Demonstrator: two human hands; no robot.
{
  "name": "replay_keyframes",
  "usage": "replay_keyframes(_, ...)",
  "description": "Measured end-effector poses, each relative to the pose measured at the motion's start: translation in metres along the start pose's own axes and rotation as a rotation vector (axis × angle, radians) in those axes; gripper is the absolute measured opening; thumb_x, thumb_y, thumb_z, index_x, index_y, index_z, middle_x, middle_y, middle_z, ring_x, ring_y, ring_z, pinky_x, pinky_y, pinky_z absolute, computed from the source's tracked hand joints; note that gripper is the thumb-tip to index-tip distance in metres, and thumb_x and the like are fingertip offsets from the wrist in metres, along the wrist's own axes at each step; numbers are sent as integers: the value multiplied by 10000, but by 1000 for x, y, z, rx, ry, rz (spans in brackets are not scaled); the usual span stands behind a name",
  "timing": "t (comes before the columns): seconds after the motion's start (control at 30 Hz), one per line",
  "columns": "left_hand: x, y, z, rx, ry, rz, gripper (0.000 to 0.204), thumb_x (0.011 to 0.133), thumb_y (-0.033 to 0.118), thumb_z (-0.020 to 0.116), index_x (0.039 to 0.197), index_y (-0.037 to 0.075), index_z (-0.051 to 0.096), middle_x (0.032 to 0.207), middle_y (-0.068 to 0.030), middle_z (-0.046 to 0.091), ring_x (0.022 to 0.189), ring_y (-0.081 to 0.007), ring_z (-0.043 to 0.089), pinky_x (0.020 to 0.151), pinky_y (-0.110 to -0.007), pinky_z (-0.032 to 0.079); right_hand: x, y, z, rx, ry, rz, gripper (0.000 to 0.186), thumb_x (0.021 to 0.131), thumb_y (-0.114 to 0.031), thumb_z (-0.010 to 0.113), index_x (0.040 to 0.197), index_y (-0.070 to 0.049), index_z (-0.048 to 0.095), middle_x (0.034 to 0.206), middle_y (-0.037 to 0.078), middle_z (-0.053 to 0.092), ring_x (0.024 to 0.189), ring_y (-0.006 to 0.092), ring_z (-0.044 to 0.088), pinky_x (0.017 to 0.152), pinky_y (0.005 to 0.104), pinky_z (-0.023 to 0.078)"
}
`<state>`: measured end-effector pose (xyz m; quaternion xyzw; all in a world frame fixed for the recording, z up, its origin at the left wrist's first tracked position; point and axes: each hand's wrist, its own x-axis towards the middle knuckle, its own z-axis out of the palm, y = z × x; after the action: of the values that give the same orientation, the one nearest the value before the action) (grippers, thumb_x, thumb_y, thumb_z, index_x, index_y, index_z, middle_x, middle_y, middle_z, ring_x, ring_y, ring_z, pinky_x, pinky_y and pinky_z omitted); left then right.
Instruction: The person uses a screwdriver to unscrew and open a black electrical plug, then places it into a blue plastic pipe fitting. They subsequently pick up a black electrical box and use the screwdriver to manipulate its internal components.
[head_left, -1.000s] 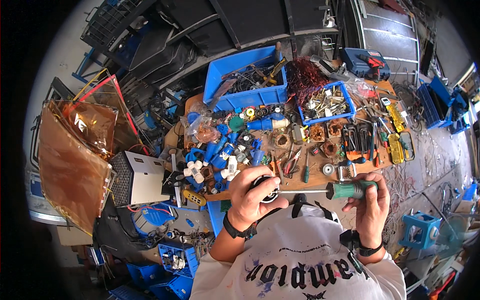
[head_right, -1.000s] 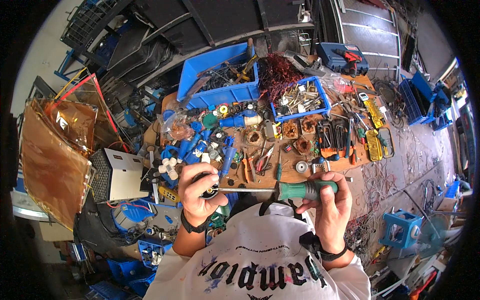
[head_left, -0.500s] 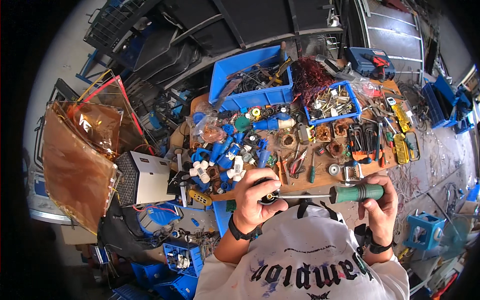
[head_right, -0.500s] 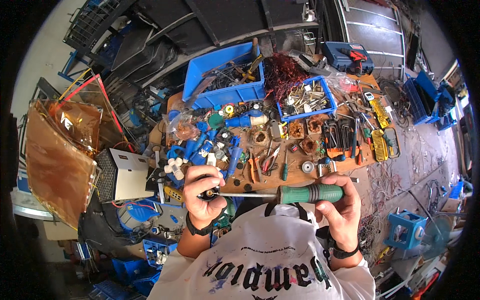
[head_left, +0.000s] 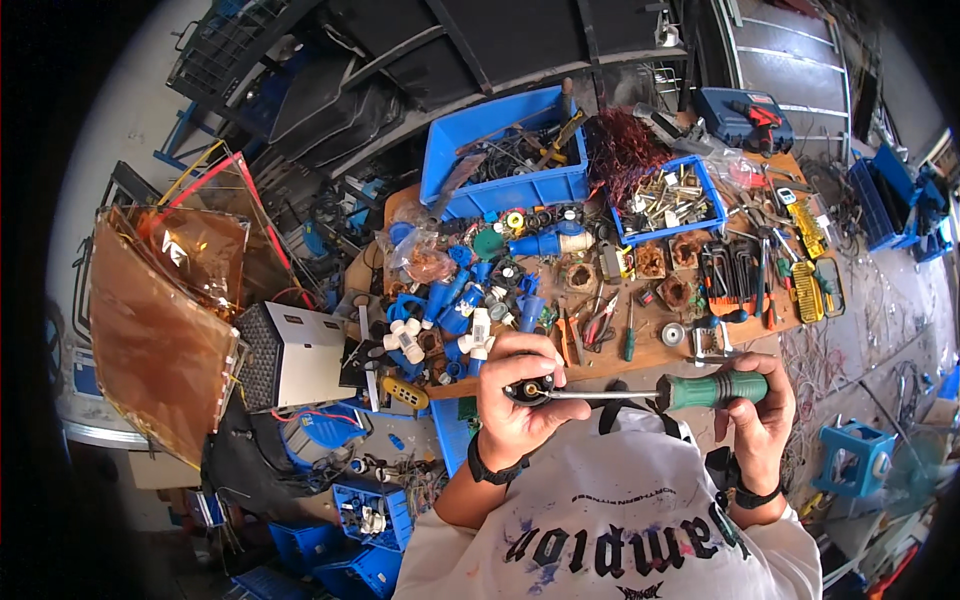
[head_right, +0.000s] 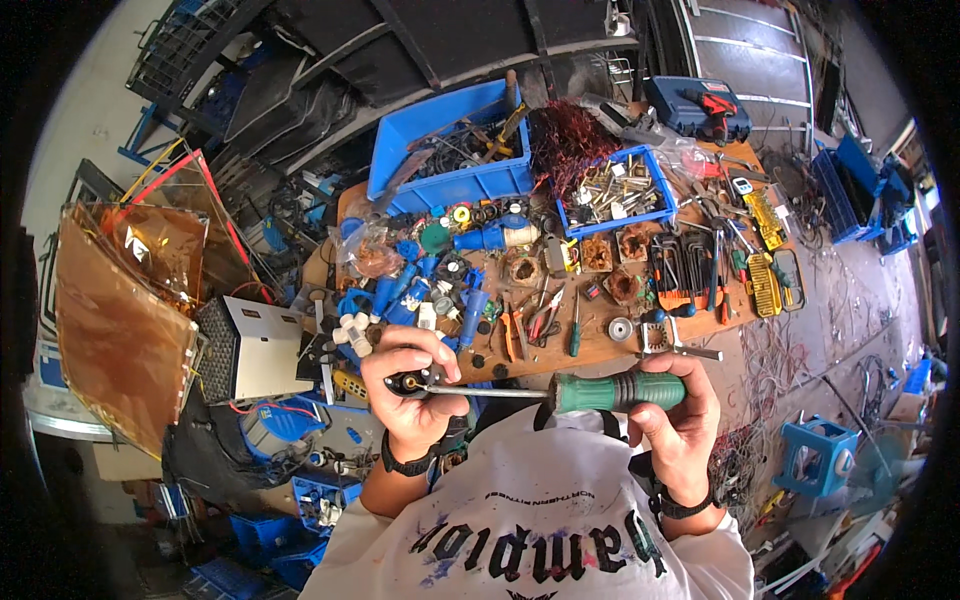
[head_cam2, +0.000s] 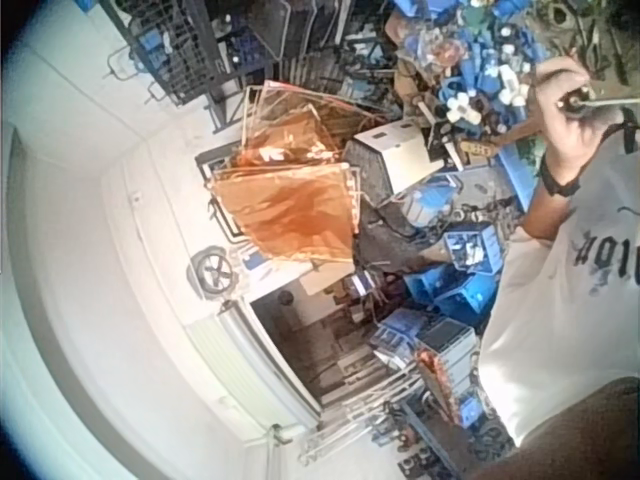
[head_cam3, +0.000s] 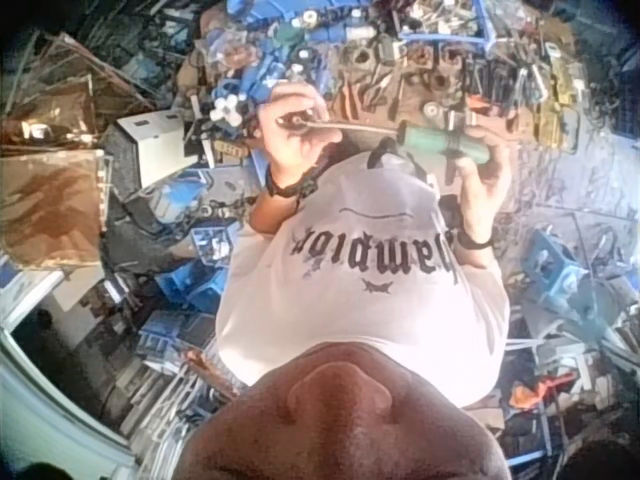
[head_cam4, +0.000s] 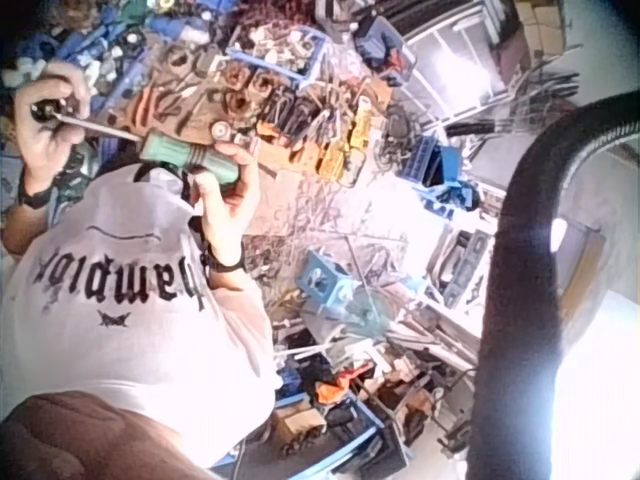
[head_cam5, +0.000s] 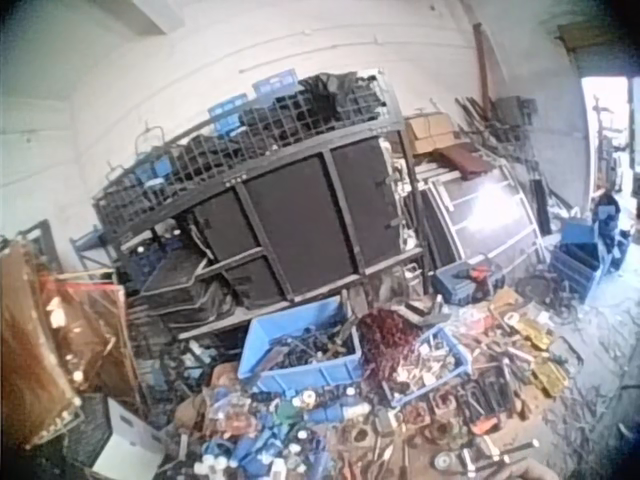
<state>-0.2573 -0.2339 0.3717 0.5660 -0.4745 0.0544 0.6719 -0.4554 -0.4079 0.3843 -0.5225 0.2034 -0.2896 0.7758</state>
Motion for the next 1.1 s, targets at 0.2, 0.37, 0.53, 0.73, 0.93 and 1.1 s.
replay_keyframes(0.2,-1,2,2,-38,0,-98,555,734,288,812,1075,74,430,963,-112,527,671,-142,546,571,-238,483,-4,9,0,-56,43,-99,445,801,-159,762,1117,11,499,955,118,618,617,95,565,477,203,461)
replay_keyframes(0.37,-2,2,3,-56,5,-116,573,725,287,819,1086,77,428,969,-107,523,676,-142,543,582,-240,487,-9,10,3,-51,73,-124,465,803,-202,768,1117,15,503,923,105,614,627,95,570,472,203,459)
replay_keyframes(0.53,-4,2,4,-40,-1,-132,583,720,295,820,1095,79,429,966,-108,522,686,-142,541,584,-241,489,-14,6,0,-104,109,-79,470,807,-256,764,1106,13,522,809,54,615,610,85,559,502,198,439)
replay_keyframes(0.73,-4,2,6,-35,-1,-122,575,737,309,806,1103,79,428,969,-110,520,689,-145,543,580,-245,492,-19,7,-7,-437,152,-188,501,796,-431,738,997,8,606,753,33,641,609,101,579,578,230,444)
replay_keyframes(0.93,-6,3,5,-38,-21,-81,591,726,292,816,1110,79,420,972,-112,515,693,-149,548,576,-254,499,-19,0,-6,-511,133,-143,569,806,-558,669,932,-4,632,752,51,657,626,104,597,595,233,452)
replay_keyframes(1.1,-7,4,5,-57,-28,-89,591,721,267,821,1111,81,417,974,-113,513,684,-150,548,579,-256,502,-24,8,-8,-500,180,-169,563,805,-554,671,941,-9,629,730,41,649,598,102,576,576,233,438)
